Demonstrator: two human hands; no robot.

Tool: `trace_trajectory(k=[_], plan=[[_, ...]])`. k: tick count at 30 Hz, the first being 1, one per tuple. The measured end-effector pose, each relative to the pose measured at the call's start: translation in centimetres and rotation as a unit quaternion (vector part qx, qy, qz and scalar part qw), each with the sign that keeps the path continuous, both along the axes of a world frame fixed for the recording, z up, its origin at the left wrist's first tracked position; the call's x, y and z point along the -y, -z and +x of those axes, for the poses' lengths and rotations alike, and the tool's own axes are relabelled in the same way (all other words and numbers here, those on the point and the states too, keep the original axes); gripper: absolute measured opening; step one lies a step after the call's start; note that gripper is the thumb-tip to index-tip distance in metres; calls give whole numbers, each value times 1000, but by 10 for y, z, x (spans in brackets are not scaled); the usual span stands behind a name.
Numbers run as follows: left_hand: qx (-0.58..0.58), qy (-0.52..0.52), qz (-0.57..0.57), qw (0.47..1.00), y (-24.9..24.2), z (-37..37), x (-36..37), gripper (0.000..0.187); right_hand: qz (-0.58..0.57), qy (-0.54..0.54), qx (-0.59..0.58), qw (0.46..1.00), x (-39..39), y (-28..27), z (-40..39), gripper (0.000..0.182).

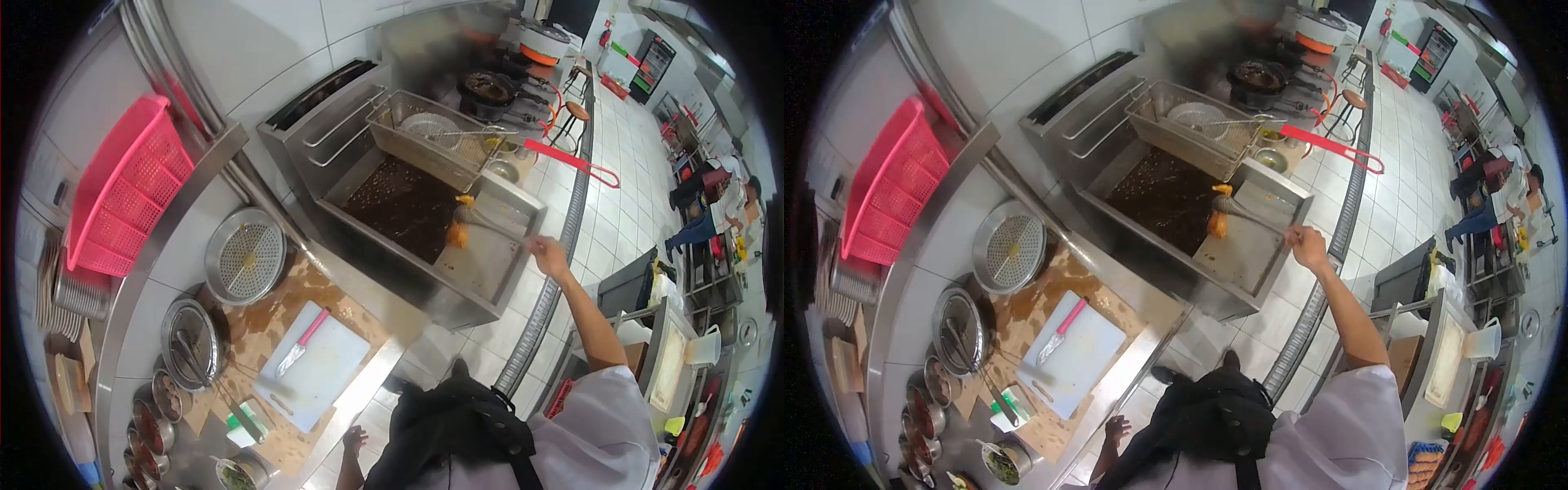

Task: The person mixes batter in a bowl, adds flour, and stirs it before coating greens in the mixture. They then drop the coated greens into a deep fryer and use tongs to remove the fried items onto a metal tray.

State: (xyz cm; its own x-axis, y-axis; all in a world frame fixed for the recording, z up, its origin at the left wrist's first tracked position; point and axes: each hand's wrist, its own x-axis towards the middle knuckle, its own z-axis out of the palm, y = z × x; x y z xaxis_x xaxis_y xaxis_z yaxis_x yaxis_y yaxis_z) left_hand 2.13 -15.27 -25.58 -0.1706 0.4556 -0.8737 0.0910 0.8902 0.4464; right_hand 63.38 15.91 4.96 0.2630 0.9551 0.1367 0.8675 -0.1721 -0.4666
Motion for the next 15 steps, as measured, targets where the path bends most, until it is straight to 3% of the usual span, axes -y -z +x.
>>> trace_trajectory(k=[1,3,5,7,10,12,14,15], plan=[[-4,-6,1,1000,3,9,7,30,8,0,3,1000,7,6,23,19],[45,-65,12,997,22,21,24,23,-34,-72,-132,988,17,29,71,25],[49,-70,16,996,18,52,24,19,-47,-56,-149,986,25,34,91,26],[41,5,42,998,13,86,20,20,-103,12,-230,968,25,45,105,31],[16,122,68,990,4,129,25,21,-129,37,-227,965,23,46,114,28],[-6,198,71,978,-8,140,44,21,-113,-100,-153,977,22,57,125,19],[-22,234,65,970,-14,141,61,22,-186,-78,-221,954,14,52,131,18],[-15,245,126,961,-5,144,64,21,-252,-61,-276,926,7,45,135,26]])
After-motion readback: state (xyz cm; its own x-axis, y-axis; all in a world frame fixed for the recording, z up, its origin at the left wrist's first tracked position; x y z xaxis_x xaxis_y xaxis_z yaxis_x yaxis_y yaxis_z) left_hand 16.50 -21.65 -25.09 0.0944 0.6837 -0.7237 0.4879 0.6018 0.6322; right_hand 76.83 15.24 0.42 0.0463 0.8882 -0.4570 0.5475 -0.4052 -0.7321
